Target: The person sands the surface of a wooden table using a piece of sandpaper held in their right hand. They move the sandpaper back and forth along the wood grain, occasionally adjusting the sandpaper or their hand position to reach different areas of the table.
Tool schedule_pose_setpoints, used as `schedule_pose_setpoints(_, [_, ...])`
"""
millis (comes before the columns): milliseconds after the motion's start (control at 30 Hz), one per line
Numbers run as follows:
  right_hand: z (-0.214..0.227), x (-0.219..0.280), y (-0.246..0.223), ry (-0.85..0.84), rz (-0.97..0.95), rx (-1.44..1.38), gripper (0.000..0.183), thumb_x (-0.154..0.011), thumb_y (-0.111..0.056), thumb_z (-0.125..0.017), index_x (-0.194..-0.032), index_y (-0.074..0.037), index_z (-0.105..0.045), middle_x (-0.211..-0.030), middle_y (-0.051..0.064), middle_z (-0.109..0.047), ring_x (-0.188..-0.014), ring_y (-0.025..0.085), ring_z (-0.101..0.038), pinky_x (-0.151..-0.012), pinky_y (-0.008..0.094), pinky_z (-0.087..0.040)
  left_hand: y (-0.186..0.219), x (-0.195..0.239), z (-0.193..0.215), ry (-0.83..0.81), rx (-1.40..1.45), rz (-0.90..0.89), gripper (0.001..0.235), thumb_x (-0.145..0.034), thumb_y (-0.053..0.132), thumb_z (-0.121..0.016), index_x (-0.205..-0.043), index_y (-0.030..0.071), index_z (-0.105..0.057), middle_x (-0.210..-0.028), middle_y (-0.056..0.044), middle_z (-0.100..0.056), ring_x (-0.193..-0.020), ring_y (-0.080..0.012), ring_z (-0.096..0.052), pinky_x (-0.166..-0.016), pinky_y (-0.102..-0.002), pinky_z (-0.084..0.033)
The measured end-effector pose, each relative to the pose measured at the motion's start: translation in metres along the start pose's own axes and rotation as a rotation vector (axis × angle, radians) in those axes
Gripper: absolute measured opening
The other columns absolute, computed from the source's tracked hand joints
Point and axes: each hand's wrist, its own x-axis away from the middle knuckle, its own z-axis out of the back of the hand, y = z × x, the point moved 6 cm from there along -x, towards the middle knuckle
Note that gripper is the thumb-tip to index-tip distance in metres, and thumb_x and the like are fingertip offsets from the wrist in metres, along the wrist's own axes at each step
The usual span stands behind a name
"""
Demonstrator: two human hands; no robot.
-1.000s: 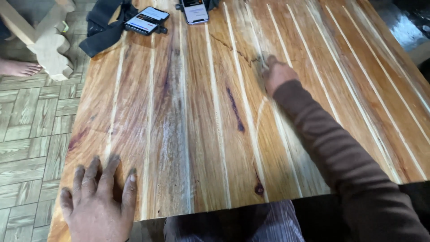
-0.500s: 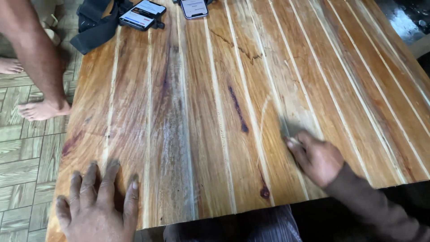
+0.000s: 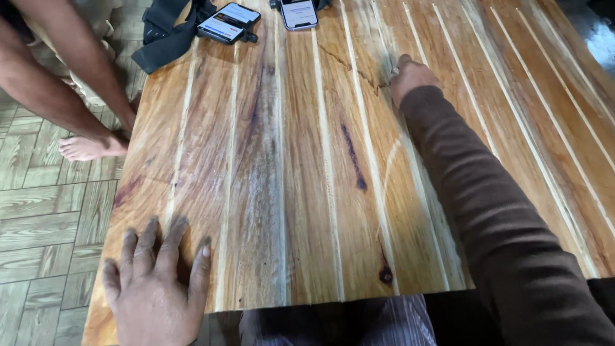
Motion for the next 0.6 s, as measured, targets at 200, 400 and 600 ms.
schedule_pose_setpoints(200, [0.004,0.078,0.029,0.042,0.135,-0.135,0.039,-0.101,-0.031,-0.048,-0.126,-0.002,-0.05,-0.105,0.036,-0.065,-0.093,0.059,-0.062,-0.082,0.064,-0.048,0.006,0.0,0.009,0.107,-0.009,-0.083,0.056,-0.096,0.054,-0.052,-0.139,0.021,-0.066,-0.15,-0.011,-0.061,-0.145,-0.0363,-0.049,-0.116,-0.061,-0.032])
schedule_pose_setpoints(400, [0.021,0.252,0.056,-0.185,-0.062,-0.236,0.045,-0.105,-0.039,-0.036,-0.143,-0.019,-0.05,-0.078,0.019,-0.066,-0.066,0.035,-0.064,-0.055,0.047,-0.051,0.011,0.001,0.01,-0.004,0.005,-0.071,0.063,-0.097,0.061,-0.044,-0.142,0.02,-0.062,-0.152,-0.016,-0.055,-0.148,-0.0403,-0.04,-0.111,-0.07,-0.027])
schedule_pose_setpoints(600, [0.004,0.318,0.093,-0.001,0.164,-0.241,0.025,-0.099,-0.04,-0.055,-0.098,-0.014,-0.055,-0.067,0.014,-0.066,-0.061,0.037,-0.068,-0.054,0.047,-0.045,0.096,0.015,0.04,0.178,0.169,-0.316,0.044,-0.097,0.039,-0.063,-0.132,0.012,-0.068,-0.14,-0.02,-0.058,-0.127,-0.0344,-0.058,-0.106,-0.07,-0.044])
